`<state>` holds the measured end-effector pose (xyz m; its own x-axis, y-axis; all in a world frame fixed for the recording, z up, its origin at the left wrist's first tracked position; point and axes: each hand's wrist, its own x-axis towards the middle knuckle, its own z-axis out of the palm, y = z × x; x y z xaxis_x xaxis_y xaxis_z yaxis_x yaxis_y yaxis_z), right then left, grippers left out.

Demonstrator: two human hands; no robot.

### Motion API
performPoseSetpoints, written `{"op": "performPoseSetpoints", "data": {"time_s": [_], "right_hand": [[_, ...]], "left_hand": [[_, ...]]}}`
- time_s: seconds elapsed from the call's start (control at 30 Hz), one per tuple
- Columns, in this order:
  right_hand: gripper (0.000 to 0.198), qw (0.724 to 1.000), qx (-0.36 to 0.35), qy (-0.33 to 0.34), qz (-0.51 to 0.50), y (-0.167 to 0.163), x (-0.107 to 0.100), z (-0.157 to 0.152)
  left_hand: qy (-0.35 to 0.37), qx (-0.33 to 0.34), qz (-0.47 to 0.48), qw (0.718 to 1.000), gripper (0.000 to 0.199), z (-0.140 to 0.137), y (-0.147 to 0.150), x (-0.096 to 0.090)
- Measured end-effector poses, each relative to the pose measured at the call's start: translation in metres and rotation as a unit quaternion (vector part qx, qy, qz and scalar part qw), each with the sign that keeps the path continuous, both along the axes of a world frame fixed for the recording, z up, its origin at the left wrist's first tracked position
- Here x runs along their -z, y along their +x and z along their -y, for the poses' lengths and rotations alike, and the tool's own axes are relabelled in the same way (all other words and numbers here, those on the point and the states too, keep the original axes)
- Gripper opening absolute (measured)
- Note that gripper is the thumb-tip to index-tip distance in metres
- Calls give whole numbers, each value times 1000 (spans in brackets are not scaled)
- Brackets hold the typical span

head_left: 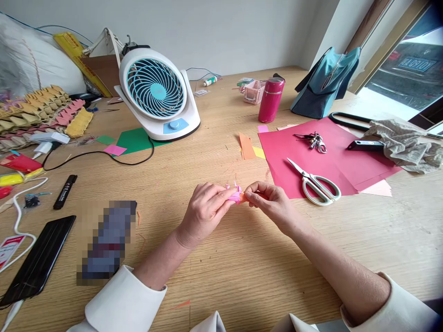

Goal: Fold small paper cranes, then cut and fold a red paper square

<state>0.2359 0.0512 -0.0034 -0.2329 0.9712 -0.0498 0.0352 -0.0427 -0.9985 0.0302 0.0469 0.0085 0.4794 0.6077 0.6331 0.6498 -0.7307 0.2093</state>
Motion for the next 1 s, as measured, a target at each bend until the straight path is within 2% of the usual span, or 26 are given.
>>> {"op": "performPoseSetpoints", "data": {"time_s": [0.13,0.27,0.4,0.53,0.7,0.9,1.0], "right_hand": [[29,999,-15,48,19,-1,-3,1],[26,993,2,108,51,-2,-8,3],[25,995,5,86,59,-2,-7,4],[21,997,-5,71,11,-3,-4,4],[21,996,1,86,2,-4,-7,6],[16,985,34,152,69,-3,-3,7],[9,983,35,163,72,-3,1,8]], "left_hand": [[-3,-10,-6,1000,19,0,0,1],[10,-13,-4,1000,19,0,0,1],[20,-7,-15,1000,19,0,0,1],[20,-2,-29,999,19,-1,0,1],[22,-8,-29,999,19,0,0,0],[38,-7,-22,999,22,0,0,-1],[40,-12,-22,999,21,0,1,0]]}}
